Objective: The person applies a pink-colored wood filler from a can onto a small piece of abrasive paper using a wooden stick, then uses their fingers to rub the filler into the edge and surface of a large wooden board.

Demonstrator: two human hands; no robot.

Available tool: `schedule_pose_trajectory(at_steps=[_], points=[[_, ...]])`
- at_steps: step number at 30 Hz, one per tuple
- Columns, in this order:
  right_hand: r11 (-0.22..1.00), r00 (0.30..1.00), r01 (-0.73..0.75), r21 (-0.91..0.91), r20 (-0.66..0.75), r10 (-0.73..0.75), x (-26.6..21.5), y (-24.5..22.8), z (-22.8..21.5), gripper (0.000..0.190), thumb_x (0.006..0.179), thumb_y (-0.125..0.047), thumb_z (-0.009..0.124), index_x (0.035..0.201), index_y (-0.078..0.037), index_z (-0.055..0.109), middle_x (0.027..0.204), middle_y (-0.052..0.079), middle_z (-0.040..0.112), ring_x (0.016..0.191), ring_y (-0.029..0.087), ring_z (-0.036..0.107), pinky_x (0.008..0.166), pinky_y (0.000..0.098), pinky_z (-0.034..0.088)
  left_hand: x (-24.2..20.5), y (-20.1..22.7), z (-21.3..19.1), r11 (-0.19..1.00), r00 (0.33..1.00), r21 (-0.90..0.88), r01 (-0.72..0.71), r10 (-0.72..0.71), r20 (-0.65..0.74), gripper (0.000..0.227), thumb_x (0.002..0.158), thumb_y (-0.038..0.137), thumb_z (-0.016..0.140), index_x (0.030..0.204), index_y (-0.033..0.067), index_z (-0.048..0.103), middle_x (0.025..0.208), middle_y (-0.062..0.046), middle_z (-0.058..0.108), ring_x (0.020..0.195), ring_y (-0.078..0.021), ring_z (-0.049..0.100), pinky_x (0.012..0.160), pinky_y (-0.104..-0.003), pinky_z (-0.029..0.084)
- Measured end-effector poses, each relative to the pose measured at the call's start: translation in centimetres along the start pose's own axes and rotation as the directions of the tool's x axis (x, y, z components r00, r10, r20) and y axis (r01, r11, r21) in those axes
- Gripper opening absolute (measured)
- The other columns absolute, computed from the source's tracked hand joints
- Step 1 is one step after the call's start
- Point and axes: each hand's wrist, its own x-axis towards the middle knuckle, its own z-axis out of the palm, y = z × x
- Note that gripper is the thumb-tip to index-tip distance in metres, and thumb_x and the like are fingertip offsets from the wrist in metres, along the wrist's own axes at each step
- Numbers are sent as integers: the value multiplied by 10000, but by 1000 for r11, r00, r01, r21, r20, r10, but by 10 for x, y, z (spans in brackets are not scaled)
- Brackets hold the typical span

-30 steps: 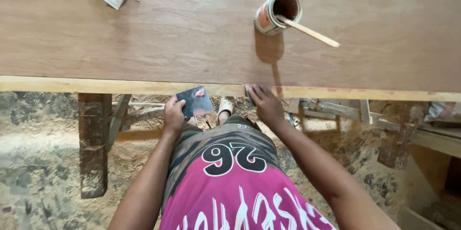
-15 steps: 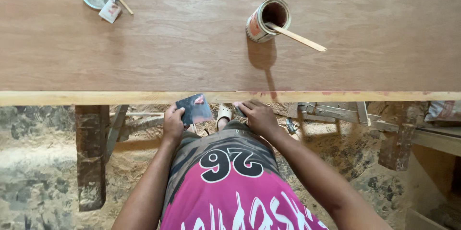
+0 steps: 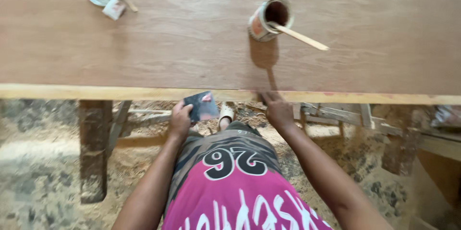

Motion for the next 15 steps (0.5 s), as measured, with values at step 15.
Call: schedule_pose_trajectory(at_steps=[15], points=[[835,937,304,459,11,-348,16,-139,-82,319,918,-39,642,1208,-133,736,1075,165,753,933,312,756,802,409,591,20,1,6,964,941,-21,-264,262,213,231,950,108,514,973,-32,697,793,-29,675,683,-105,603,614,-292,505]])
